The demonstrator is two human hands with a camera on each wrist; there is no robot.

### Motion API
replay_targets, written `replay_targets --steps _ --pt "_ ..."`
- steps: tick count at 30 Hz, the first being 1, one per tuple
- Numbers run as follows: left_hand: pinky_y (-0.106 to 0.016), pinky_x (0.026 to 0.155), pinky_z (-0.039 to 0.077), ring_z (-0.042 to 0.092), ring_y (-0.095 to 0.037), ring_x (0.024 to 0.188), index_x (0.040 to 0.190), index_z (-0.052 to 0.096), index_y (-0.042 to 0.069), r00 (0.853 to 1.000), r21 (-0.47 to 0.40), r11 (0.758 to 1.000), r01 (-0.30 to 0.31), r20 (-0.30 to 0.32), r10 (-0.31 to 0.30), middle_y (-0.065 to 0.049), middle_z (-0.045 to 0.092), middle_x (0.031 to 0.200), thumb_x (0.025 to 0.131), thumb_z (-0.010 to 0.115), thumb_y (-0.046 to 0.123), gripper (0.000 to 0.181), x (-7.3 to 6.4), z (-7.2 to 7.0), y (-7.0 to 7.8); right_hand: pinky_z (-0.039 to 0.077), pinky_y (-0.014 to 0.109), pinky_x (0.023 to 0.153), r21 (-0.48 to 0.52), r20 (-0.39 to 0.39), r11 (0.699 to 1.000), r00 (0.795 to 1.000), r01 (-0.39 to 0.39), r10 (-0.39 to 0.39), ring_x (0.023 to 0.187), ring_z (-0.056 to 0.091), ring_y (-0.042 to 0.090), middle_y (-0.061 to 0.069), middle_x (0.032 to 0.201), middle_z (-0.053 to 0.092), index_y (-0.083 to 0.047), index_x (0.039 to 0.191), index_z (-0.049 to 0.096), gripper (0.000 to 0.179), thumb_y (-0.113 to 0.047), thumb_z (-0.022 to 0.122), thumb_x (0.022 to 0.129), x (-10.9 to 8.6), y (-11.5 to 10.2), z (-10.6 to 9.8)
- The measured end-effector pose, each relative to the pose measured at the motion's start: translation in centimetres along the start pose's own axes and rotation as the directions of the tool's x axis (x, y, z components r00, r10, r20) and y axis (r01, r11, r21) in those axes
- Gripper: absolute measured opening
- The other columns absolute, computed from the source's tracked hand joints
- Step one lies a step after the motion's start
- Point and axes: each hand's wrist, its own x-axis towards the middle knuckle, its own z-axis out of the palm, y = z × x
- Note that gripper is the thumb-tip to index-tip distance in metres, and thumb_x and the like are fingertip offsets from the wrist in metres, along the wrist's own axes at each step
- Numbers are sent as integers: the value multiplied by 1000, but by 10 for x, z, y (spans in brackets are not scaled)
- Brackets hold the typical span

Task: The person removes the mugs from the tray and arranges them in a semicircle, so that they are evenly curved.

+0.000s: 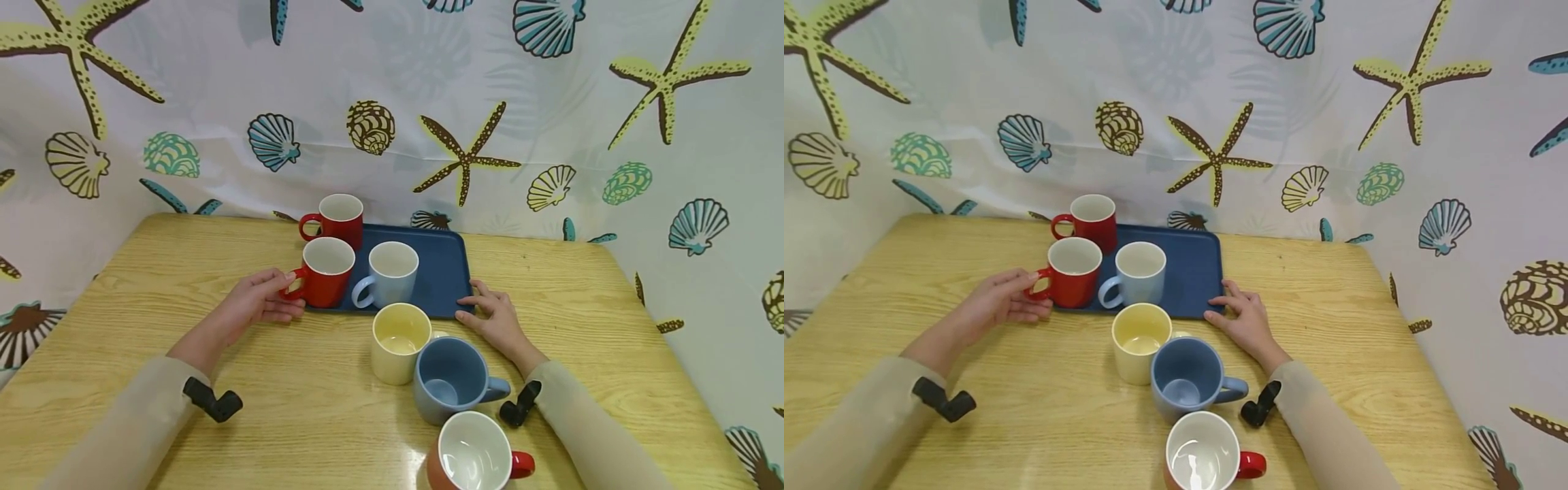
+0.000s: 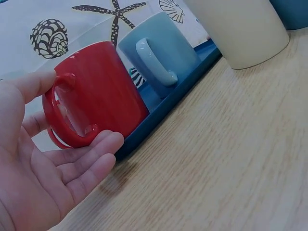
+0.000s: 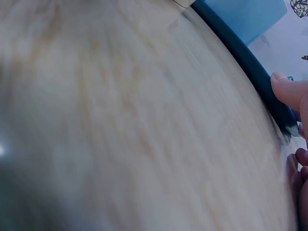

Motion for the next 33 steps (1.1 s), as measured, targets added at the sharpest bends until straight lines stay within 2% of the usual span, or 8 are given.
replay_targets --steps 10,17,24,30,33 --pt "-42 83 51 64 -36 93 101 42 -3 998 -83 995 -58 21 60 -23 65 103 97 48 34 38 -8 -7 1 19 55 101 8 -5 1000 1000 -4 4 123 29 28 2 150 29 -14 115 67 39 -39 66 85 1 1 -1" --pt "-45 83 49 63 -39 94 93 44 1 994 -100 991 -88 55 94 -22 63 105 98 47 29 28 -19 -10 -2 20 56 101 13 -11 1000 1000 1 -1 122 30 28 3 149 30 -13 115 67 39 -38 67 85 0 1 -1" --pt "-42 84 50 63 -38 95 95 42 -1 985 -95 989 -115 117 126 -18 58 114 100 41 25 27 -30 -15 -12 22 56 100 5 -13 1000 1000 0 0 122 31 29 4 149 31 -13 115 67 40 -38 67 85 -1 2 1" --pt "-42 85 50 62 -40 96 92 45 3 973 -137 984 -111 188 136 -15 62 113 102 36 21 22 -35 -15 -21 21 56 100 -1 -13 1000 1000 3 -3 122 30 28 3 149 30 -13 115 67 40 -39 67 85 0 3 1" --pt "-42 84 51 62 -41 95 91 47 4 967 -145 983 -111 210 140 -17 64 109 102 35 21 23 -38 -12 -24 21 56 100 -5 -10 1000 1000 8 -8 122 31 29 3 149 31 -14 115 67 41 -40 67 85 0 3 2"
